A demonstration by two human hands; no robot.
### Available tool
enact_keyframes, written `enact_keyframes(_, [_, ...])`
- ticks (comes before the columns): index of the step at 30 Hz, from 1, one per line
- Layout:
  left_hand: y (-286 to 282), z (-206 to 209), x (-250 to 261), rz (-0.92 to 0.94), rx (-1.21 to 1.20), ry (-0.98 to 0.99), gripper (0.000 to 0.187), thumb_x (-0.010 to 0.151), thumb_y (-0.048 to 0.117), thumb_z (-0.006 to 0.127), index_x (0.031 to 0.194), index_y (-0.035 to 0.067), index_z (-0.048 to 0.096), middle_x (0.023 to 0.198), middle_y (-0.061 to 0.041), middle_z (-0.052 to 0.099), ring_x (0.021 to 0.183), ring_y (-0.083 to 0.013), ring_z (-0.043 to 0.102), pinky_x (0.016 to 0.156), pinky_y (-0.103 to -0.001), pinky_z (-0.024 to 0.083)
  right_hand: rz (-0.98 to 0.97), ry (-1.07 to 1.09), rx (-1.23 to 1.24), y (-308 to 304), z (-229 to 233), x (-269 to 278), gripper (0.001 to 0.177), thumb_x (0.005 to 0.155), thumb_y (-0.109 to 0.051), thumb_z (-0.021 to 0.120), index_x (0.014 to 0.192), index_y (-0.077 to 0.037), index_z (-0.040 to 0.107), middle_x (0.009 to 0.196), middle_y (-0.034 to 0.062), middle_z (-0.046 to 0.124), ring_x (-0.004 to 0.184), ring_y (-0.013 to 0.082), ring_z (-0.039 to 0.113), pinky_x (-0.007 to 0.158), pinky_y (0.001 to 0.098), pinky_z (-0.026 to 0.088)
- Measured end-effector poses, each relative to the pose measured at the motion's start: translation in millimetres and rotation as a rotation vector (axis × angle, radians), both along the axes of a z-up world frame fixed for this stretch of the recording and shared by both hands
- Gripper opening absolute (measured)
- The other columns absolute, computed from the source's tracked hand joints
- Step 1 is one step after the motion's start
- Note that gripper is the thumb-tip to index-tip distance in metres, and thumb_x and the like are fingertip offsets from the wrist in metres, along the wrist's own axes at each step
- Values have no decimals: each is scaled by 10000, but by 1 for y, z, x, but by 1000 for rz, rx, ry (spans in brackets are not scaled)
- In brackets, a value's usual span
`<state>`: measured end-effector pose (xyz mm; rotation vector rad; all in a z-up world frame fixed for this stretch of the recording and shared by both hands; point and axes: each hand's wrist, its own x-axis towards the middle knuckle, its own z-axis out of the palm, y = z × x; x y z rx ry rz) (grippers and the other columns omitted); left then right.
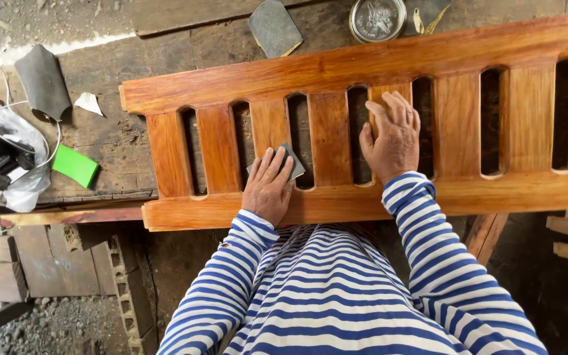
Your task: The person sands a wooden slatted panel using a sanding block. They work along the top surface and edges, moving the block back and forth to smooth the wood. The panel remains on a workbench throughout the process.
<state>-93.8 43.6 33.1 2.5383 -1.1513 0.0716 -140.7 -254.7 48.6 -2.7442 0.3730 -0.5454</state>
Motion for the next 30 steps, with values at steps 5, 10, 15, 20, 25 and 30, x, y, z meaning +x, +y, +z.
enact_keyframes(5, [14,21,20,-162,75,83,673,897,382,650,1518,184,484,1614,-97,406,1491,-323,370,1218,-489,285,-28,0,-39,3,-6,0,422,833,-179,718,1254,-151,693,1337,116,545,1338,341,513,1089,483,375])
enact_keyframes(10, [24,25,35,-261,101,156,726,829,295,607,1520,137,445,1599,-116,420,1483,-339,375,1201,-491,300,-50,-70,47,27,-6,-6,423,836,-112,729,1257,-102,688,1341,138,532,1353,380,485,1107,505,352])
enact_keyframes(15, [32,3,40,-260,-146,167,472,864,271,594,1320,168,662,1472,-70,593,1408,-288,509,1160,-455,391,126,-147,209,122,24,-16,361,789,-24,707,1108,-187,744,1221,91,628,1258,325,573,1068,480,408])
enact_keyframes(20, [34,-4,48,-294,-263,130,328,923,253,634,1217,139,720,1349,-96,679,1310,-306,599,1103,-450,469,222,26,238,174,23,-15,462,764,-50,716,1213,-158,705,1204,79,680,1240,286,621,1062,429,462])
enact_keyframes(25, [51,-17,45,-341,-259,93,341,971,283,677,1275,129,694,1387,-116,648,1321,-326,582,1096,-457,483,260,56,138,175,0,-19,224,910,-114,671,1129,-74,700,1107,107,704,1158,274,665,1075,398,479])
enact_keyframes(30, [67,-14,38,-408,-70,65,409,1007,82,564,1414,89,588,1516,-106,545,1424,-314,474,1189,-429,396,285,46,8,192,7,-28,169,939,-97,646,1099,-69,689,1156,113,706,1200,264,652,1106,381,475])
